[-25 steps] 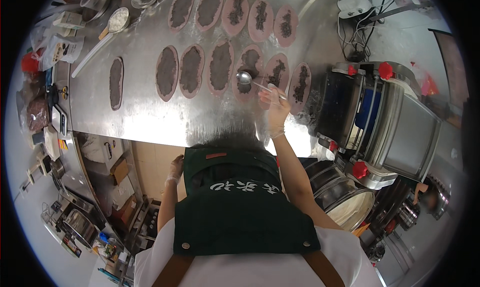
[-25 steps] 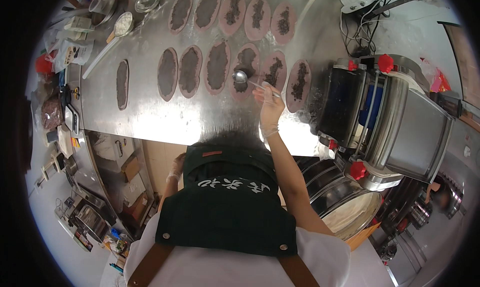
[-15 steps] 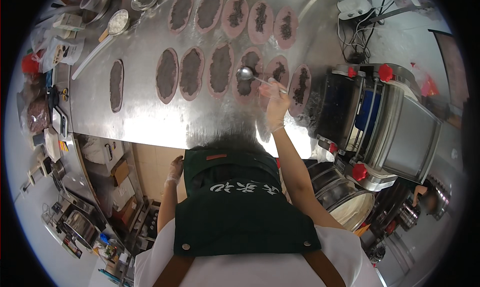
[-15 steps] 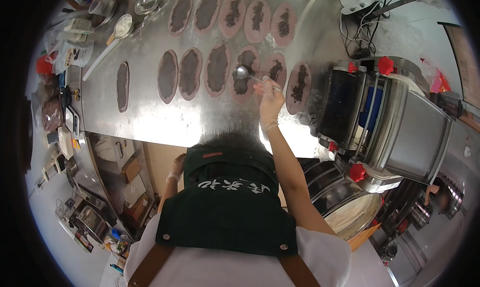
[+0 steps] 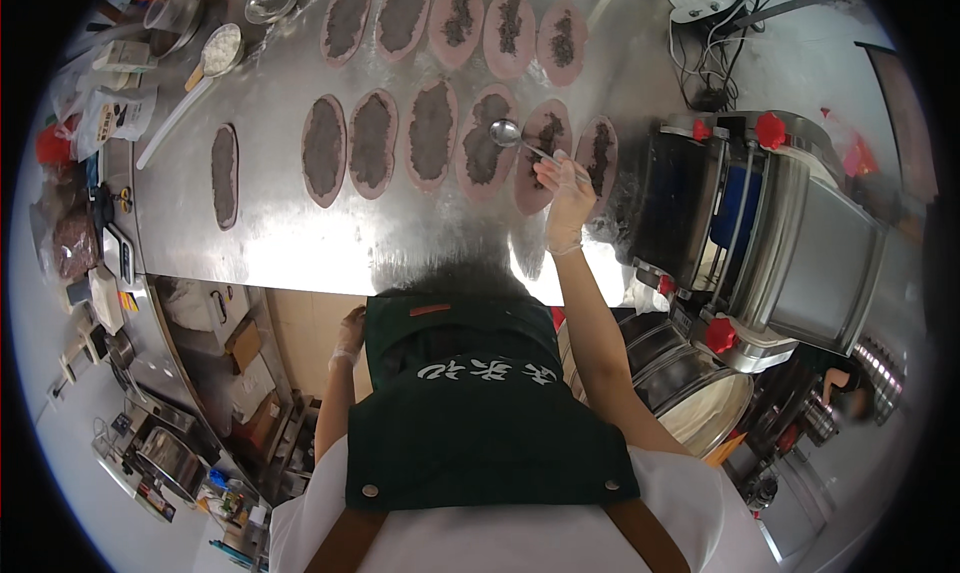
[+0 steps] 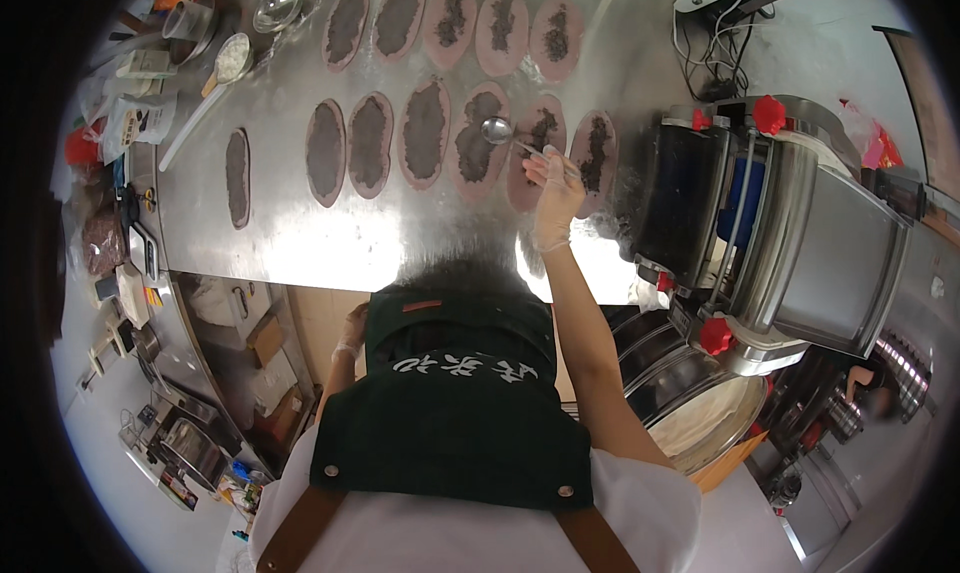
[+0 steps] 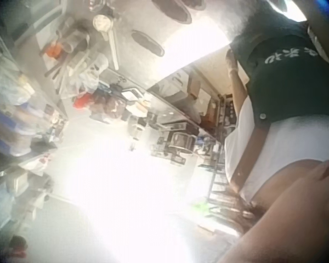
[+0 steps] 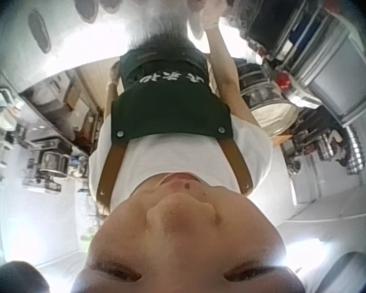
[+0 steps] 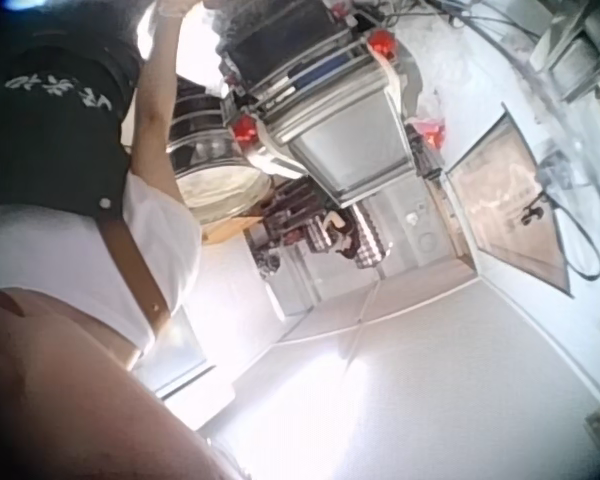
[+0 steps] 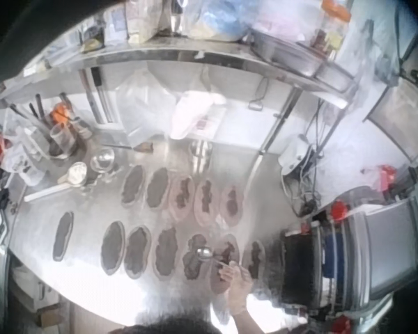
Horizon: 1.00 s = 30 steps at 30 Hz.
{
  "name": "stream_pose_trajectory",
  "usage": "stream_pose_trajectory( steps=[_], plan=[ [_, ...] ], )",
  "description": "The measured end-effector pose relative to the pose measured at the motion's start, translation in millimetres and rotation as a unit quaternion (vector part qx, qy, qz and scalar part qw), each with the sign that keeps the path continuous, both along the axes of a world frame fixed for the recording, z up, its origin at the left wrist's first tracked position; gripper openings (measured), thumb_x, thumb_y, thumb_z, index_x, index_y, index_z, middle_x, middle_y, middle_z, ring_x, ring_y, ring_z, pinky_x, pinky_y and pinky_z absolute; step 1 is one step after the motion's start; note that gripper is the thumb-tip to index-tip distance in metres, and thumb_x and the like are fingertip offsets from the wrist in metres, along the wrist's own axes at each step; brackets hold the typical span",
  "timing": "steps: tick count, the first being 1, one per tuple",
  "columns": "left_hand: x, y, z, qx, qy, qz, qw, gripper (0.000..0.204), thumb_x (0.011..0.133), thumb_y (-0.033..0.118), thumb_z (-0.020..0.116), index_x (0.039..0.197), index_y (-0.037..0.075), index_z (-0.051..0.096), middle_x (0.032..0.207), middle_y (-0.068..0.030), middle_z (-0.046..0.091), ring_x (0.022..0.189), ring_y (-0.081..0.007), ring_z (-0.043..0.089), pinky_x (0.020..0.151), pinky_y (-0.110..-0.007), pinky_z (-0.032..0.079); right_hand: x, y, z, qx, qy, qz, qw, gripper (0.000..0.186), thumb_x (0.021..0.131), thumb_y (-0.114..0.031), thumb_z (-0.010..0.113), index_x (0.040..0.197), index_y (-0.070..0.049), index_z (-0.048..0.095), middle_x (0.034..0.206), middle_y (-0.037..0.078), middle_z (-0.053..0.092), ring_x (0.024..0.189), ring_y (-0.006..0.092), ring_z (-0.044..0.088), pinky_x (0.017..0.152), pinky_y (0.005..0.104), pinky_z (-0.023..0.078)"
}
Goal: Spreading filling on dough and topping with nuts to make bread rolls.
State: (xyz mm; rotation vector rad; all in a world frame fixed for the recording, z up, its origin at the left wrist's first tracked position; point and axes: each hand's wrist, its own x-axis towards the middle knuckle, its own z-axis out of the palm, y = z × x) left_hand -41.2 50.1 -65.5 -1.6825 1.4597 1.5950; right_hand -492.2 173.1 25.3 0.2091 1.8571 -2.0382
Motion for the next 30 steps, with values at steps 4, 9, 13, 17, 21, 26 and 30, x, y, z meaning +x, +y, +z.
stream_pose_trajectory(
  steps=[4,9,13,17,21,26,30],
  plan=[
    [39,4,-36,-0.028,0.018,0.013,0.999,0.045,0.090,0.020,0.048,0.127,-0.004,0.052,0.122,-0.0214,0.060,0.114,-0.0307,0.058,0.096,-0.034,0.043,23,14,0,0.001,-0.036,0.028,0.999,0.028,0.098,-0.016,0.048,0.110,0.008,0.058,0.095,0.018,0.067,0.084,0.0230,0.068,0.075,0.0295,0.055],
    [19,7,-22,-0.006,0.025,-0.001,1.000,0.044,0.091,0.019,0.049,0.127,-0.004,0.053,0.122,-0.0202,0.061,0.113,-0.0290,0.059,0.096,-0.033,0.044,44,34,-3,0.004,-0.054,0.038,0.998,0.026,0.098,-0.015,0.050,0.110,0.007,0.058,0.093,0.018,0.067,0.084,0.0255,0.068,0.074,0.0308,0.055],
    [-18,2,12,0.008,0.008,0.006,1.000,0.042,0.091,0.018,0.049,0.127,-0.004,0.053,0.120,-0.0190,0.062,0.111,-0.0272,0.059,0.094,-0.031,0.044,45,44,-3,-0.003,-0.021,0.053,0.998,0.026,0.098,-0.016,0.050,0.109,0.006,0.058,0.093,0.018,0.067,0.085,0.0253,0.068,0.073,0.0304,0.055],
    [24,6,-27,-0.014,0.027,0.016,0.999,0.042,0.092,0.018,0.048,0.127,-0.004,0.053,0.121,-0.0191,0.061,0.111,-0.0271,0.060,0.094,-0.031,0.045,46,39,2,0.010,-0.014,0.103,0.995,0.027,0.098,-0.018,0.050,0.109,0.006,0.057,0.093,0.019,0.068,0.084,0.0249,0.069,0.073,0.0304,0.055],
    [38,7,-41,-0.022,0.037,0.017,0.999,0.043,0.091,0.018,0.048,0.128,-0.004,0.053,0.121,-0.0196,0.062,0.111,-0.0274,0.060,0.095,-0.031,0.045,42,35,3,0.019,0.003,0.136,0.991,0.029,0.098,-0.019,0.050,0.110,0.007,0.058,0.094,0.018,0.068,0.084,0.0244,0.069,0.074,0.0301,0.054],
    [14,8,-17,-0.015,0.012,0.016,1.000,0.042,0.091,0.017,0.047,0.128,-0.004,0.053,0.120,-0.0190,0.063,0.111,-0.0272,0.060,0.094,-0.031,0.045,28,23,-5,0.005,0.017,0.111,0.994,0.029,0.098,-0.018,0.051,0.110,0.007,0.059,0.093,0.016,0.068,0.083,0.0221,0.069,0.073,0.0286,0.054],
    [3,7,0,-0.007,0.000,0.027,1.000,0.043,0.091,0.017,0.047,0.128,-0.005,0.052,0.120,-0.0204,0.062,0.111,-0.0272,0.060,0.094,-0.031,0.045,28,17,2,0.014,-0.014,0.127,0.992,0.027,0.097,-0.016,0.052,0.109,0.006,0.061,0.093,0.015,0.068,0.083,0.0201,0.068,0.073,0.0275,0.055]
  ],
)
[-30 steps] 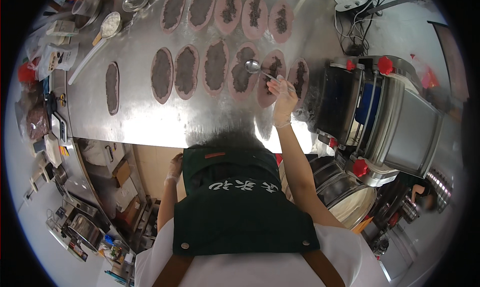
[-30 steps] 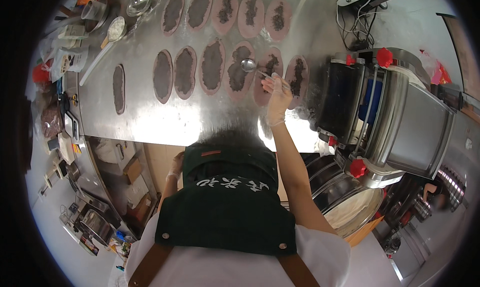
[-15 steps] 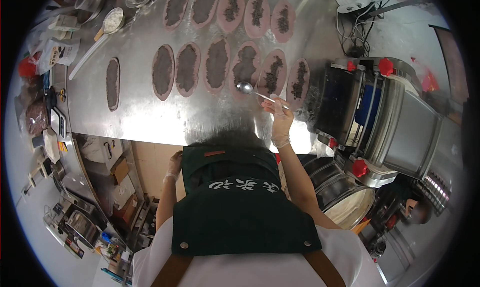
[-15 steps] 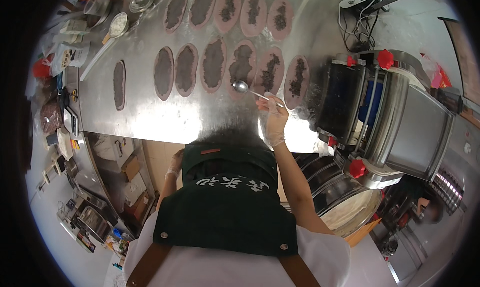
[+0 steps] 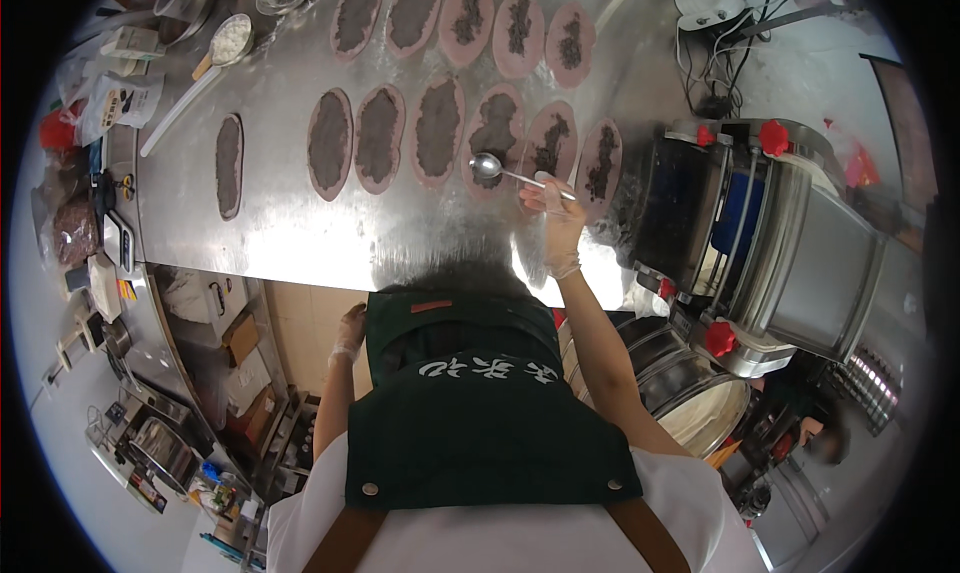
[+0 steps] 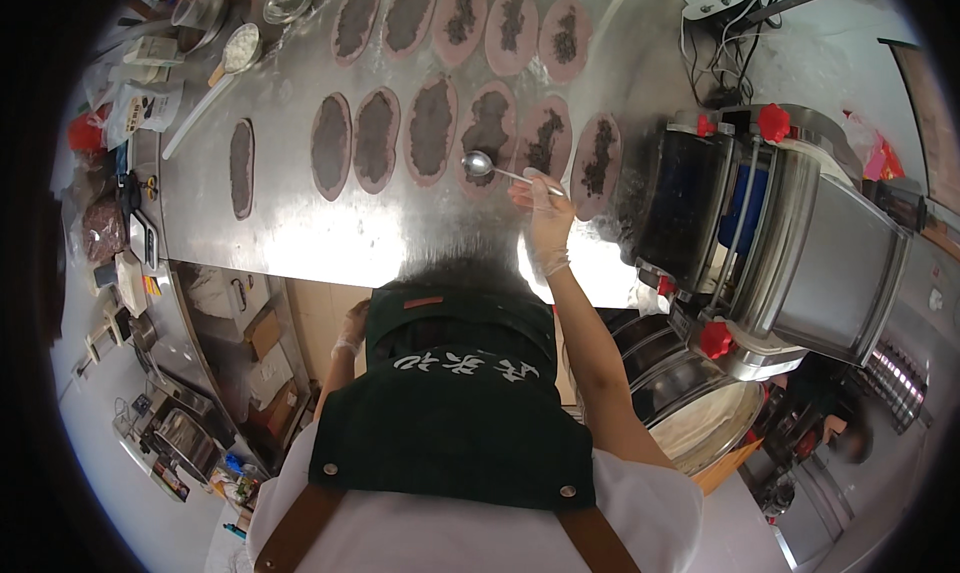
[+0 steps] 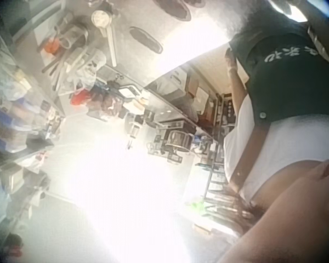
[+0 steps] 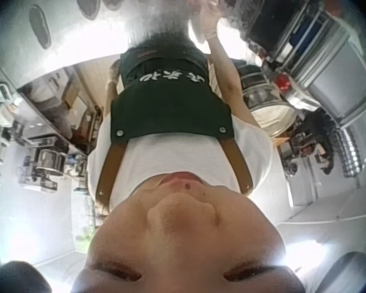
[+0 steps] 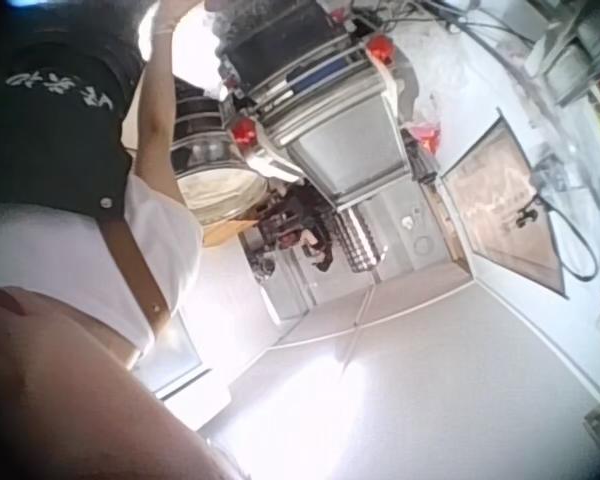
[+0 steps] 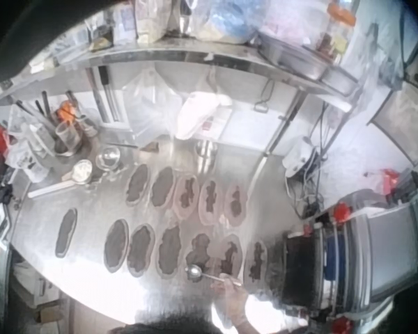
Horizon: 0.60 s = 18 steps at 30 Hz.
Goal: Spreading filling on dough and topping with nuts to make bread rolls.
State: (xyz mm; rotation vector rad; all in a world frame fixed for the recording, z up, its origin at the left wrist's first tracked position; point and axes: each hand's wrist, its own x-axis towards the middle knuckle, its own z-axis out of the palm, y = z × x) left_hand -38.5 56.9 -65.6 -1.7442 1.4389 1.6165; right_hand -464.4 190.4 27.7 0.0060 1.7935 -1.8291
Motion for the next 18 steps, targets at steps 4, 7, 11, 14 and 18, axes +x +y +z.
stream_pose_trajectory(
  steps=[4,7,11,14,18],
  plan=[
    [6,-3,-6,0.005,0.031,0.006,0.999,0.046,0.090,0.017,0.047,0.129,-0.006,0.051,0.120,-0.0212,0.061,0.111,-0.0277,0.059,0.095,-0.031,0.044,-9,-14,-5,0.007,0.020,-0.026,0.999,0.026,0.097,-0.016,0.052,0.109,0.006,0.061,0.091,0.014,0.068,0.082,0.0200,0.068,0.073,0.0271,0.054],
    [26,-1,-22,-0.021,0.005,-0.020,1.000,0.048,0.089,0.017,0.048,0.130,-0.006,0.050,0.120,-0.0205,0.061,0.110,-0.0280,0.059,0.095,-0.032,0.044,-16,-28,-5,-0.035,0.026,-0.033,0.999,0.027,0.097,-0.016,0.052,0.110,0.006,0.060,0.091,0.015,0.068,0.081,0.0198,0.068,0.073,0.0271,0.055],
    [3,-4,-7,0.000,0.008,0.007,1.000,0.048,0.088,0.019,0.049,0.130,-0.006,0.050,0.121,-0.0209,0.061,0.111,-0.0289,0.059,0.095,-0.032,0.044,-25,-17,-12,-0.025,0.044,-0.040,0.998,0.028,0.098,-0.017,0.052,0.110,0.006,0.060,0.093,0.015,0.068,0.082,0.0213,0.069,0.072,0.0279,0.055],
    [-3,-6,3,-0.007,0.005,-0.027,1.000,0.047,0.088,0.019,0.050,0.129,-0.004,0.051,0.120,-0.0214,0.061,0.110,-0.0287,0.060,0.094,-0.032,0.045,-18,1,-6,-0.019,0.031,-0.039,0.999,0.028,0.098,-0.018,0.052,0.111,0.006,0.059,0.094,0.016,0.068,0.082,0.0225,0.069,0.072,0.0287,0.055],
    [1,-2,-3,-0.001,-0.016,-0.021,1.000,0.045,0.089,0.019,0.051,0.127,-0.003,0.054,0.120,-0.0202,0.062,0.109,-0.0279,0.060,0.093,-0.032,0.045,-7,30,-7,-0.010,-0.032,0.008,0.999,0.029,0.098,-0.017,0.051,0.111,0.008,0.057,0.095,0.017,0.067,0.084,0.0235,0.068,0.074,0.0299,0.055]
  ],
)
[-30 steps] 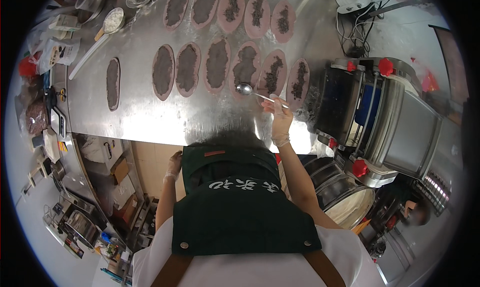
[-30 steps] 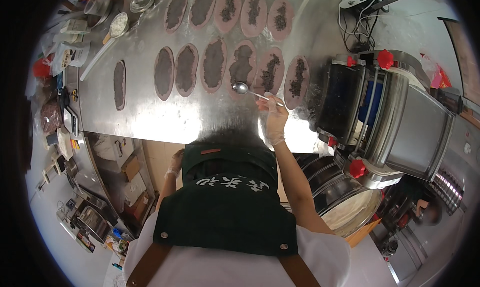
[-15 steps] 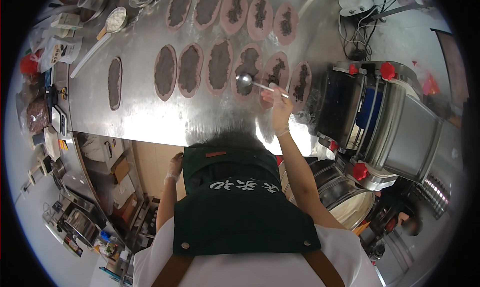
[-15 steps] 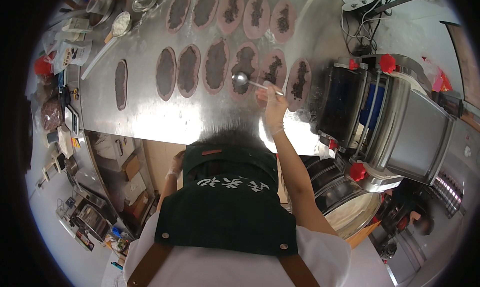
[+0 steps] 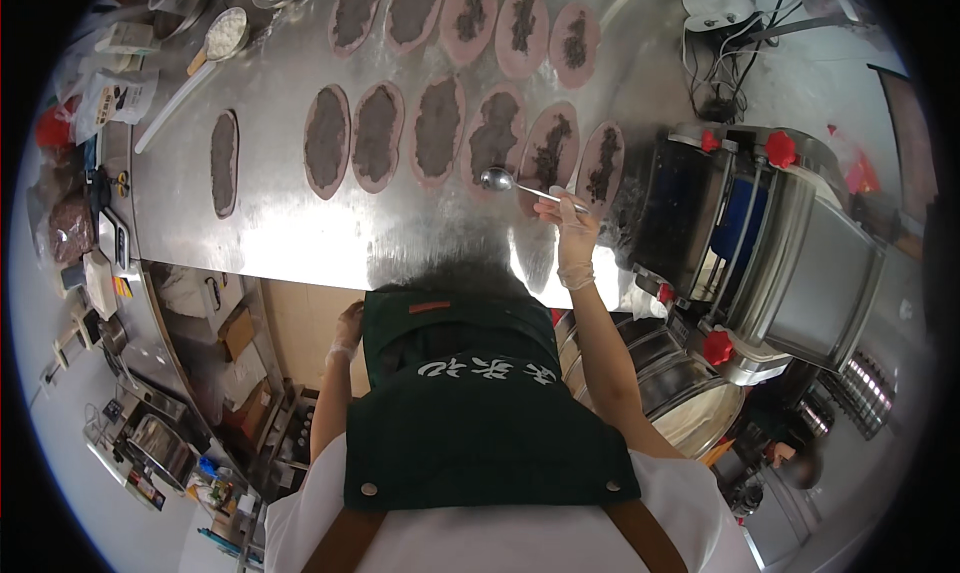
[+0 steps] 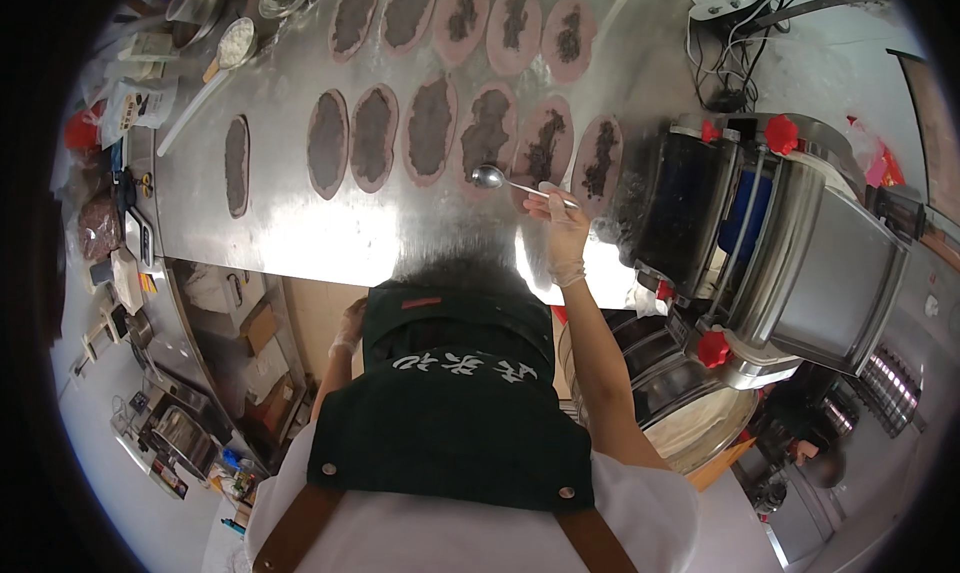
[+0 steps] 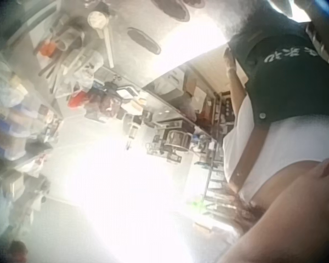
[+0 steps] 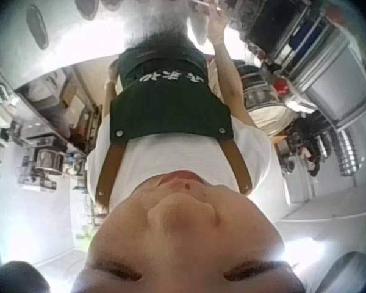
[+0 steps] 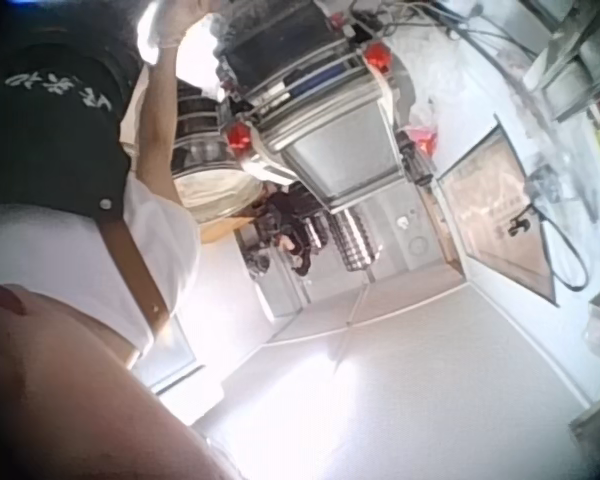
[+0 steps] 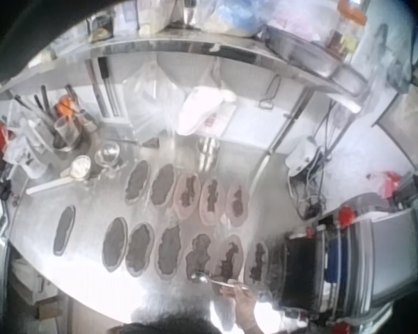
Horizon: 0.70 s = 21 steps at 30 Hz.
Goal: Spreading filling on dough and topping with nuts to make bread rolls.
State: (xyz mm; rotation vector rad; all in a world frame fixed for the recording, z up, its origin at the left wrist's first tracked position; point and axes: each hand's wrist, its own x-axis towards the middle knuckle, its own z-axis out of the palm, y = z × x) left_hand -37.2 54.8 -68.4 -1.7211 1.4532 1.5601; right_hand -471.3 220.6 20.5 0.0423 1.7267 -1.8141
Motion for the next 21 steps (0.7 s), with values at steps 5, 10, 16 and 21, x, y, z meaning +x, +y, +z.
stream_pose_trajectory(
  steps=[5,10,16,21],
  plan=[
    [11,-2,-18,-0.017,0.009,-0.047,0.999,0.043,0.089,0.020,0.050,0.125,-0.003,0.055,0.118,-0.0187,0.063,0.109,-0.0283,0.060,0.094,-0.032,0.045,-25,-10,-10,-0.004,0.005,-0.012,1.000,0.029,0.098,-0.016,0.050,0.113,0.008,0.056,0.096,0.018,0.067,0.087,0.0245,0.068,0.076,0.0298,0.054],
    [-4,-7,-8,-0.036,0.004,-0.035,0.999,0.043,0.090,0.019,0.049,0.127,-0.003,0.054,0.117,-0.0175,0.064,0.111,-0.0268,0.060,0.095,-0.032,0.044,-19,-9,-3,0.001,0.008,-0.009,1.000,0.029,0.099,-0.015,0.048,0.114,0.008,0.055,0.096,0.018,0.067,0.088,0.0253,0.068,0.077,0.0299,0.053],
    [-24,0,14,0.012,-0.006,-0.010,1.000,0.043,0.092,0.021,0.050,0.127,-0.003,0.053,0.118,-0.0178,0.063,0.109,-0.0257,0.060,0.093,-0.031,0.046,-32,-21,-7,0.008,0.000,0.003,1.000,0.030,0.099,-0.017,0.049,0.111,0.009,0.058,0.096,0.018,0.067,0.085,0.0236,0.068,0.077,0.0297,0.055],
    [9,6,-15,-0.003,0.006,0.011,1.000,0.043,0.092,0.022,0.052,0.127,-0.003,0.053,0.118,-0.0177,0.063,0.108,-0.0248,0.061,0.092,-0.031,0.046,-52,-51,-4,-0.033,0.014,-0.054,0.998,0.028,0.099,-0.015,0.047,0.114,0.007,0.056,0.098,0.017,0.066,0.088,0.0246,0.067,0.078,0.0307,0.053]
  ],
)
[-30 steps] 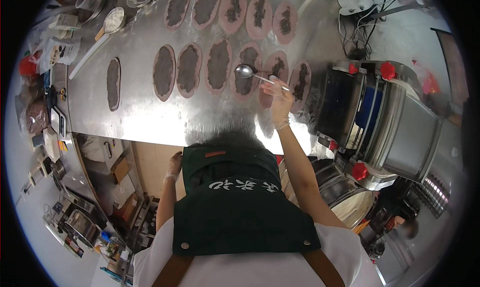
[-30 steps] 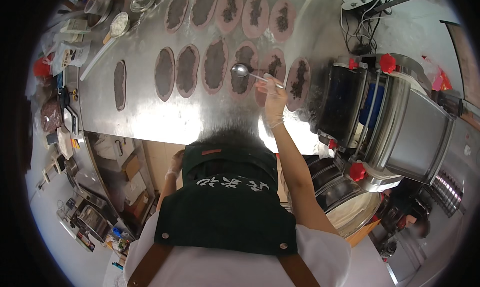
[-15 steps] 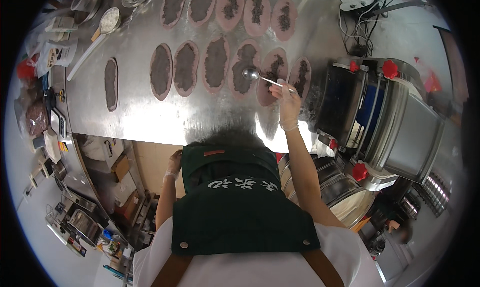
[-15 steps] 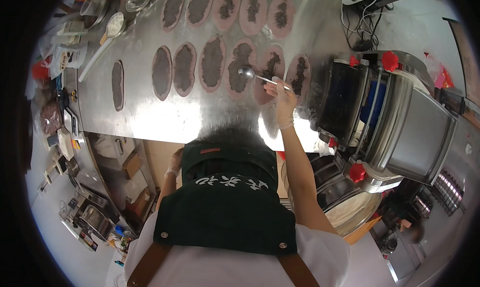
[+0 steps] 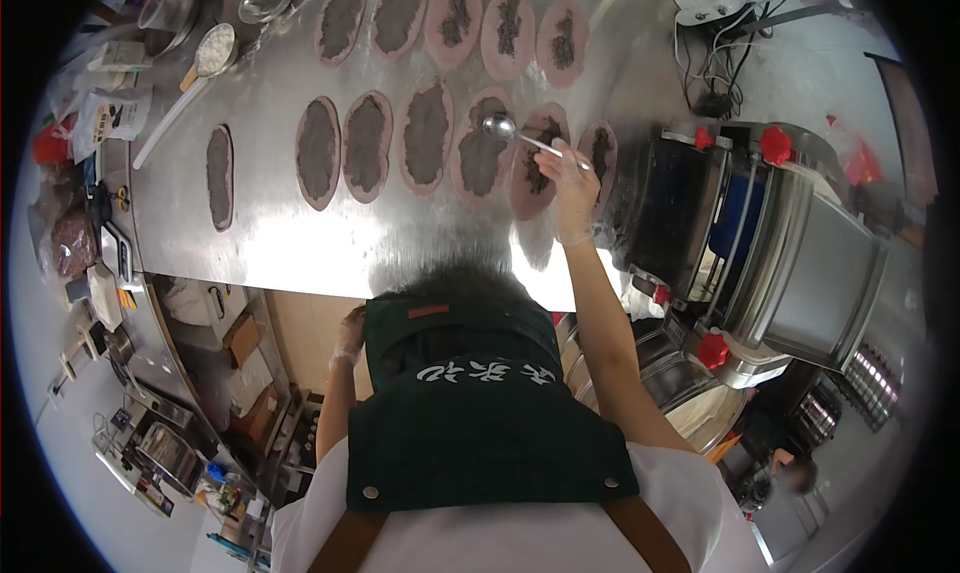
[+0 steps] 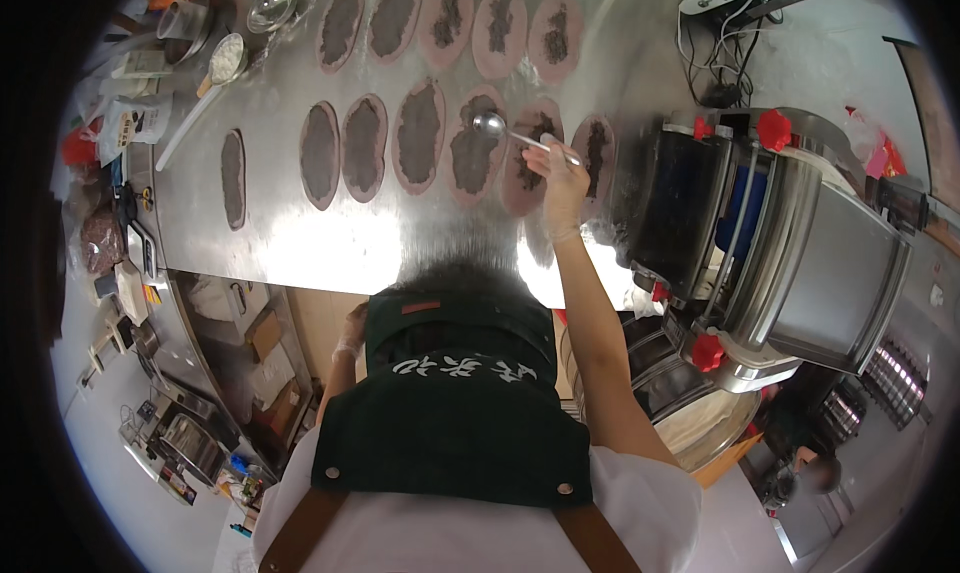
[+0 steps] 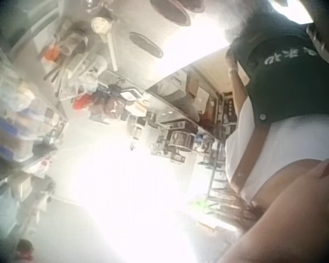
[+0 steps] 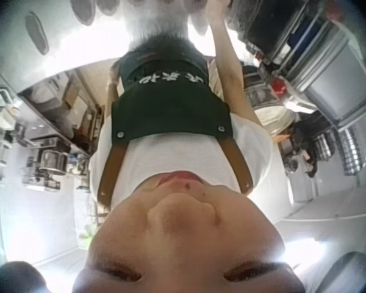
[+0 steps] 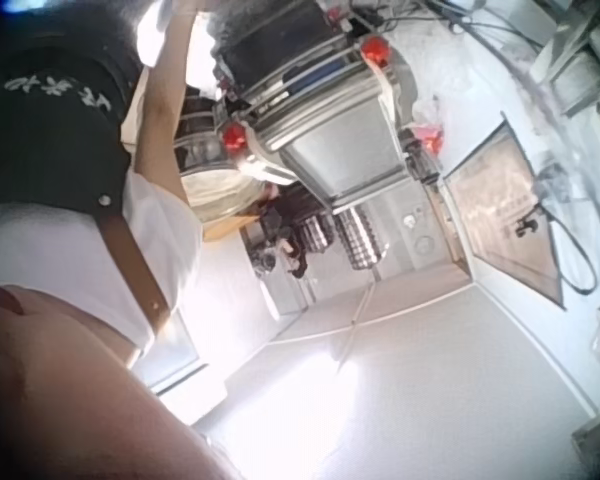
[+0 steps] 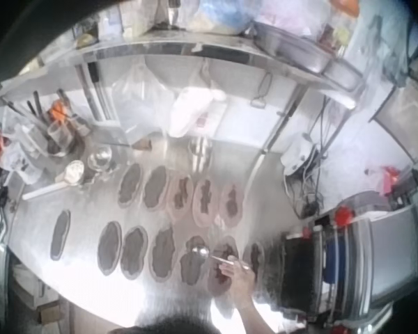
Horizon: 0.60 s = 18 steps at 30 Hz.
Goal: Spreading filling on dough and topping with nuts to make bread rolls.
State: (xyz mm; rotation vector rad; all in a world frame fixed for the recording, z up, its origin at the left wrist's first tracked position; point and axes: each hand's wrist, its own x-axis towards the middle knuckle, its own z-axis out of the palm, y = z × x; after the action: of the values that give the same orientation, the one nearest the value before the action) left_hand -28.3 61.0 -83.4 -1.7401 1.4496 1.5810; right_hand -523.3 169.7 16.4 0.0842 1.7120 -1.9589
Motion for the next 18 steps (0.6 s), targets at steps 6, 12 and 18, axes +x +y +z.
stream_pose_trajectory(
  steps=[6,12,18],
  plan=[
    [-24,2,17,-0.011,-0.008,-0.027,1.000,0.044,0.091,0.020,0.054,0.128,-0.004,0.052,0.117,-0.0168,0.064,0.104,-0.0234,0.062,0.089,-0.031,0.048,8,38,-11,0.051,-0.029,0.016,0.998,0.028,0.099,-0.015,0.045,0.112,0.007,0.056,0.098,0.016,0.066,0.088,0.0240,0.067,0.077,0.0303,0.052],
    [-30,1,16,-0.002,0.011,-0.010,1.000,0.045,0.090,0.020,0.055,0.128,-0.004,0.052,0.114,-0.0159,0.065,0.102,-0.0217,0.063,0.087,-0.029,0.049,-32,-6,-12,0.007,-0.042,-0.020,0.999,0.029,0.099,-0.018,0.046,0.111,0.007,0.056,0.098,0.017,0.066,0.089,0.0243,0.067,0.079,0.0306,0.052],
    [5,4,-19,-0.040,0.038,-0.024,0.998,0.043,0.090,0.020,0.055,0.125,-0.004,0.054,0.113,-0.0179,0.066,0.102,-0.0236,0.064,0.088,-0.030,0.048,4,-2,-7,0.002,-0.124,-0.051,0.991,0.029,0.098,-0.016,0.046,0.108,0.010,0.057,0.095,0.020,0.066,0.085,0.0259,0.068,0.077,0.0303,0.054]
  ],
)
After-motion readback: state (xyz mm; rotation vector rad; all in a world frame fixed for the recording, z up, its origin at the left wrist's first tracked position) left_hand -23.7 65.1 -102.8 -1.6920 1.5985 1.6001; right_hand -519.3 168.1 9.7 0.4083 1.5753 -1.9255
